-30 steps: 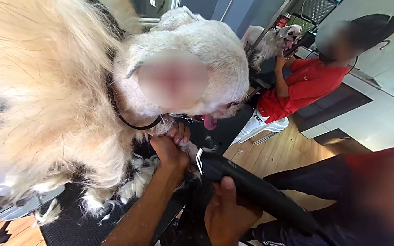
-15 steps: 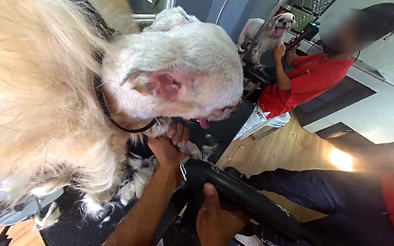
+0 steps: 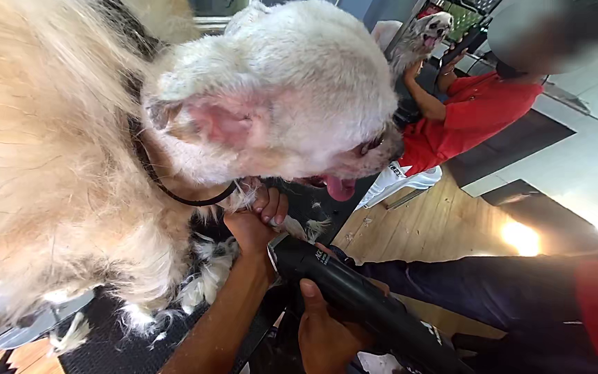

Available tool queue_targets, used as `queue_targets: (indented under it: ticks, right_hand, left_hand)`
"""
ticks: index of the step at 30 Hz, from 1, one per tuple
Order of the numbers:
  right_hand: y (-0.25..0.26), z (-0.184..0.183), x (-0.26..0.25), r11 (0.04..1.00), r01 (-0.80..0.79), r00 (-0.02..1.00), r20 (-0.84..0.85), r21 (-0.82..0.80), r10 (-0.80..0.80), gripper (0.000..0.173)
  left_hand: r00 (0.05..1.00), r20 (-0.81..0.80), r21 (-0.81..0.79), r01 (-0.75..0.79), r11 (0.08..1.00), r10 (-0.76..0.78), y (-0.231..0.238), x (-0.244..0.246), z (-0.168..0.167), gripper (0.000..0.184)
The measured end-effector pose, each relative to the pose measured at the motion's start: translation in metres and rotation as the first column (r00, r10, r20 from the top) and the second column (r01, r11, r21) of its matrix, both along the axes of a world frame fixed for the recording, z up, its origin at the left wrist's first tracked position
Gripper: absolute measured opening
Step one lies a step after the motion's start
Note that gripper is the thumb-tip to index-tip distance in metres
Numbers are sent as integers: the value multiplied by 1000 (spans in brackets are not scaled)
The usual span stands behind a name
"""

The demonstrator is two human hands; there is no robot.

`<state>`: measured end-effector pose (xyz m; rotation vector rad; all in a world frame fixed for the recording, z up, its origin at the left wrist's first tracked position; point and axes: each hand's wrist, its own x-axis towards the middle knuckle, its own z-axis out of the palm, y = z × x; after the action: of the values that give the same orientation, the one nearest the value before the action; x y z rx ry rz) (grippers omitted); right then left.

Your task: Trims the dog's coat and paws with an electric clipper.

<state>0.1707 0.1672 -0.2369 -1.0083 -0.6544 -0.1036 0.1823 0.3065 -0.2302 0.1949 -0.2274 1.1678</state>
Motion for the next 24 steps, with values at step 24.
queue_targets:
  ticks: [24]
  right_hand:
    - [-2, 13, 37, 986, 19, 992, 127, -168, 2, 49]
  left_hand:
    - [990, -126, -127, -74, 989, 58, -18, 0, 24, 53]
